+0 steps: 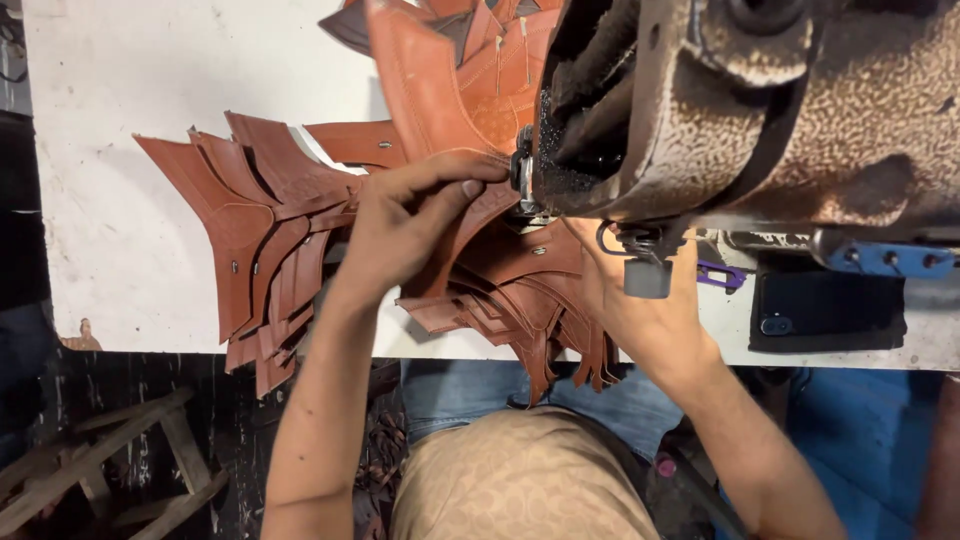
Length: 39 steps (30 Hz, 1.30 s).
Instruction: Stitch together brown leather shoe components using an industrial stitching machine.
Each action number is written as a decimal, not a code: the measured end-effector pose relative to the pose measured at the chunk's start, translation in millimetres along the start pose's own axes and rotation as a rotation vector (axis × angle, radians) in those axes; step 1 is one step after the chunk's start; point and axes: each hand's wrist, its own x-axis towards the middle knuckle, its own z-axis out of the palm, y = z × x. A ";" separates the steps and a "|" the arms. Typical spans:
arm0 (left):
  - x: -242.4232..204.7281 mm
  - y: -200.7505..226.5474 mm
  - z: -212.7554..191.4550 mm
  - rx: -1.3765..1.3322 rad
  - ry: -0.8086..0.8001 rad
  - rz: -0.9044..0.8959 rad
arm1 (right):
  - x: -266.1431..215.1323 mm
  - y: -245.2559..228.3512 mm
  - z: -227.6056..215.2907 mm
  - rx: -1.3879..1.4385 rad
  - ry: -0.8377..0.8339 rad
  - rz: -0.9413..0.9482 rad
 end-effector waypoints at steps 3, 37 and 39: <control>-17.4 -7.5 19.9 0.016 0.155 0.039 | -2.6 1.3 1.1 -0.157 -0.014 -0.070; 4.1 44.2 20.6 0.587 0.135 0.065 | -7.1 -40.3 2.5 0.532 0.168 0.264; 8.3 44.7 22.1 0.559 0.154 0.069 | -6.8 -37.2 4.4 0.506 0.168 0.269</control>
